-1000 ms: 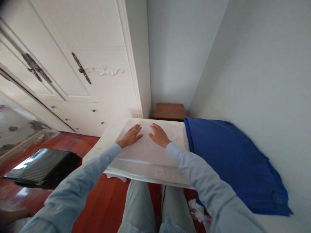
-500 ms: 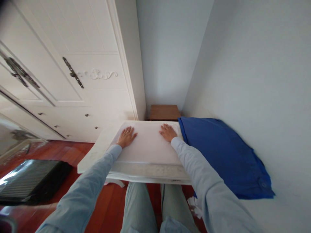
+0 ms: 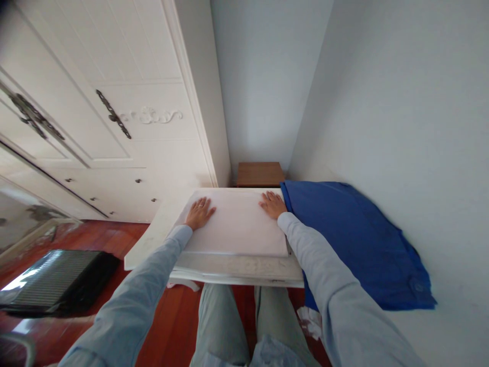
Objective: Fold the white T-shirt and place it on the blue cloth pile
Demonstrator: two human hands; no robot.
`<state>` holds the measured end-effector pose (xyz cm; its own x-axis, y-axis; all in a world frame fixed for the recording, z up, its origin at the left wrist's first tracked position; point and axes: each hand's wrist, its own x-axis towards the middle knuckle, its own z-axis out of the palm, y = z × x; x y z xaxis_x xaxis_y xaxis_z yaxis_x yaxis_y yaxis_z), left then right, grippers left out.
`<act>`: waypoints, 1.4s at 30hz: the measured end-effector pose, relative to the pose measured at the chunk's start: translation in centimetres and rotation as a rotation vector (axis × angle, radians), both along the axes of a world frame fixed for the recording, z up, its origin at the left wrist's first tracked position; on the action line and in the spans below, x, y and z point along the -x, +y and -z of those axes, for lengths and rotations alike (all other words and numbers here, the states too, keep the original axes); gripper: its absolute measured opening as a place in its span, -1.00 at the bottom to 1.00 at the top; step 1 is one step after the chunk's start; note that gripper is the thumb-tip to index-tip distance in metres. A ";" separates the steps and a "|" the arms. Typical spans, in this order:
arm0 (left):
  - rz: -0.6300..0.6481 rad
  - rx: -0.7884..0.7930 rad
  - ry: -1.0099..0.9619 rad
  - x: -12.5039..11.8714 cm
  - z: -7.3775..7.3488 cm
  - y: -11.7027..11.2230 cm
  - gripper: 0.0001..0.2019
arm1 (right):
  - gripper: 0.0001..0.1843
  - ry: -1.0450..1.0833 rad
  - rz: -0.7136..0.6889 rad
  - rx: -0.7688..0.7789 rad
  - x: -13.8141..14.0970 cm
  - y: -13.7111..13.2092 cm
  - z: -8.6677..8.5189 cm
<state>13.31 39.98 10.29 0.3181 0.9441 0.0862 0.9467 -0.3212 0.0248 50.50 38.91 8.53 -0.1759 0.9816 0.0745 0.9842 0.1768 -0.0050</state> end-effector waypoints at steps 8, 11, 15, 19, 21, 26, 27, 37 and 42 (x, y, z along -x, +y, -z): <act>0.001 -0.007 -0.010 -0.1 0.0 0.0 -0.31 | -0.25 0.003 -0.010 -0.005 -0.2 0.0 0.3; 0.001 0.004 -0.026 -0.1 0.0 -0.1 -0.31 | -0.25 0.002 -0.001 -0.002 -0.1 0.0 0.3; -0.004 0.007 -0.034 0.0 -0.1 -0.1 -0.32 | -0.25 -0.006 0.006 0.006 0.0 0.1 0.3; 0.005 0.004 -0.030 0.0 -0.5 0.1 -0.37 | -0.25 -0.005 0.003 -0.002 -0.1 0.1 0.4; 0.003 -0.015 -0.031 -0.3 -0.9 0.7 -0.39 | -0.25 -0.008 0.001 -0.010 -0.1 0.2 0.6; 0.077 -0.051 -0.021 -0.8 -1.7 3.7 -0.38 | -0.26 -0.019 -0.009 -0.016 -0.2 0.2 0.6; 0.088 -0.017 -0.014 -0.5 -1.7 4.2 -0.38 | -0.26 -0.020 -0.007 -0.014 -0.1 0.2 0.6; -0.017 0.042 -0.015 3.3 -0.1 5.0 -0.36 | -0.28 -0.029 -0.001 -0.012 -0.1 0.1 0.6; -0.007 0.049 -0.015 3.2 -0.1 5.5 -0.36 | -0.27 -0.008 -0.008 -0.024 0.0 0.0 0.6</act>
<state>10.12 45.49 10.43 0.3104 0.9496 0.0449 0.9483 -0.3125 0.0543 50.51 38.90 7.92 -0.1846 0.9780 0.0970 0.9827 0.1848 0.0072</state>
